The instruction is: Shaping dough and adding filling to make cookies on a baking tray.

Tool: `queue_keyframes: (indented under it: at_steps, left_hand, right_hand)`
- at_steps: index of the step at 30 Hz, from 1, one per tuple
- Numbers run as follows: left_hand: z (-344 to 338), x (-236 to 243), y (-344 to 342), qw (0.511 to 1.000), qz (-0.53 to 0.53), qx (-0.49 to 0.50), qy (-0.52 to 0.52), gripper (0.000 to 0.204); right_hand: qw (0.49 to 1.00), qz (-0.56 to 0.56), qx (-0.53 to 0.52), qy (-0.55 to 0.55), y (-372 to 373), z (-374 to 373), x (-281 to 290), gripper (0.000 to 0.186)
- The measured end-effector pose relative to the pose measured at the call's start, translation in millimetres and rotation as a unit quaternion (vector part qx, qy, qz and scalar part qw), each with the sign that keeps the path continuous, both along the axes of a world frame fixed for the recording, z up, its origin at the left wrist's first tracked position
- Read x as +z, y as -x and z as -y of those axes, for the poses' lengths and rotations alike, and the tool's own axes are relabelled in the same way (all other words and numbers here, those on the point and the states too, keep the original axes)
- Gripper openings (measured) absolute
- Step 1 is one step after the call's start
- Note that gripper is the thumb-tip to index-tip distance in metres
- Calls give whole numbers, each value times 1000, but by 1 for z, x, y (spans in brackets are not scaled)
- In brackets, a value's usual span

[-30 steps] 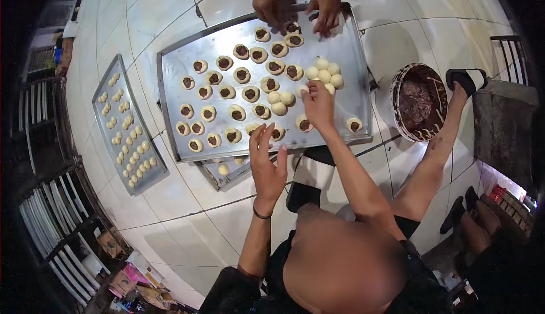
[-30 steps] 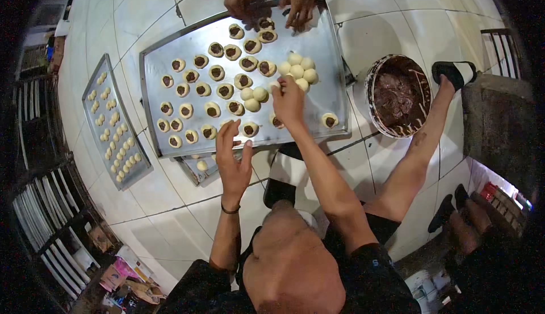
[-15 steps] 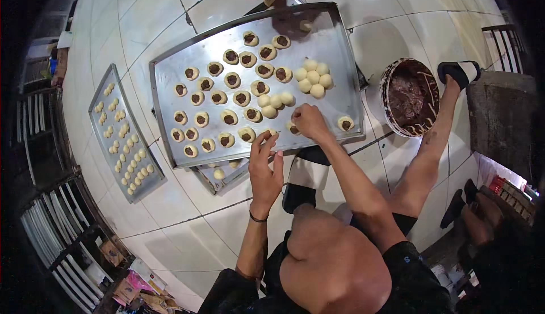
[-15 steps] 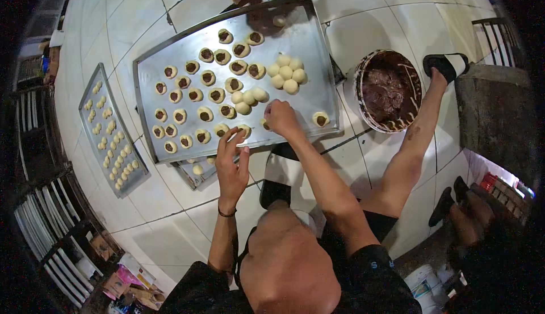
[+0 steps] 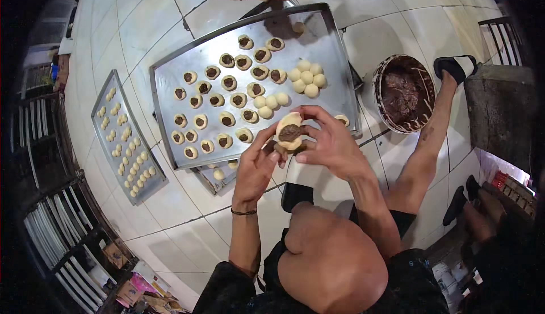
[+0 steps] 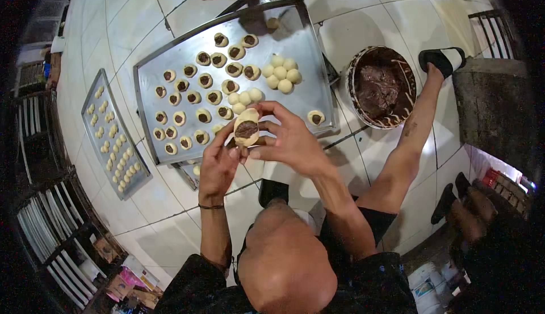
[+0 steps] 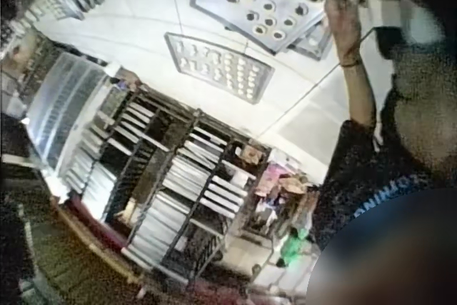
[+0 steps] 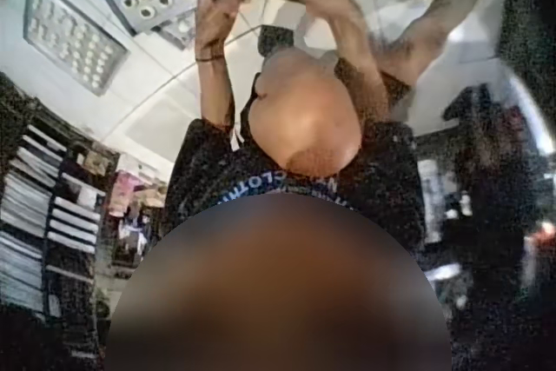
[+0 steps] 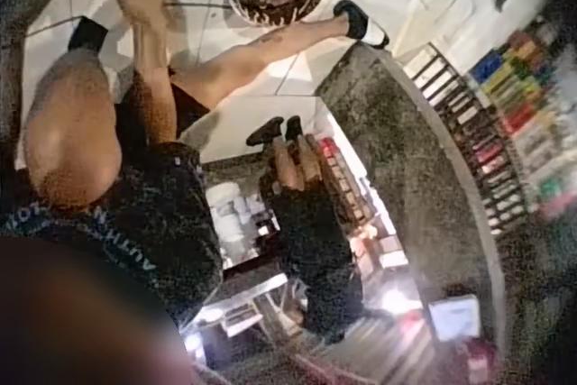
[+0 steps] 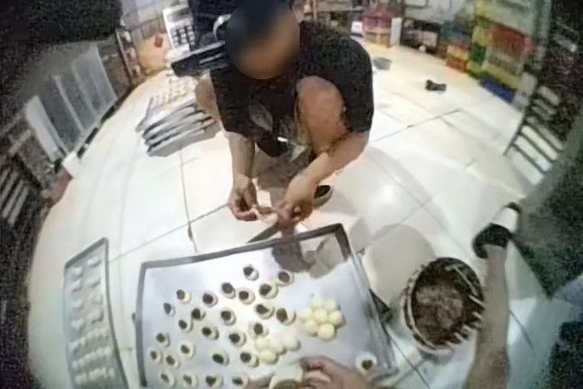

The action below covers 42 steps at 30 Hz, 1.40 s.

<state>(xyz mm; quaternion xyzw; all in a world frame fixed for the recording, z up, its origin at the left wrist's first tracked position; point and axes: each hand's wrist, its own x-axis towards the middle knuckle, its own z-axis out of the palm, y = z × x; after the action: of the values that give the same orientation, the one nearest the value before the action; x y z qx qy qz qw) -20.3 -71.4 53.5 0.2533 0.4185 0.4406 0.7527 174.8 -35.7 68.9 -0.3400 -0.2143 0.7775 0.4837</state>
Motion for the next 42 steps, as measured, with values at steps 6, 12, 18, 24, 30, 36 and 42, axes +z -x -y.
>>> queue_keyframes:
  at_steps: [6,12,18,24,30,36,42]
  left_hand:
    - [-4,10,-50,995,-13,70,-69,38]
    - [-7,6,-64,963,182,167,110,34]
    - [-11,3,-68,945,211,191,162,33]
    - [-3,15,-63,976,154,152,20,32]
    - [-4,15,-49,983,41,107,-143,35]
    - [-4,11,-34,978,104,179,-16,34]
    - [-8,11,-37,978,88,188,5,27]
  right_hand:
    - [959,251,-26,-127,-11,12,18,42]
    - [869,413,-49,-268,-16,18,16,31]
    - [854,442,-83,-262,-14,15,26,20]
    - [948,274,-68,-145,-22,14,14,19]
    - [993,101,-47,46,-1,8,31,19]
    - [944,292,-30,-152,17,22,37,16]
    - [881,407,-62,-232,17,19,36,17]
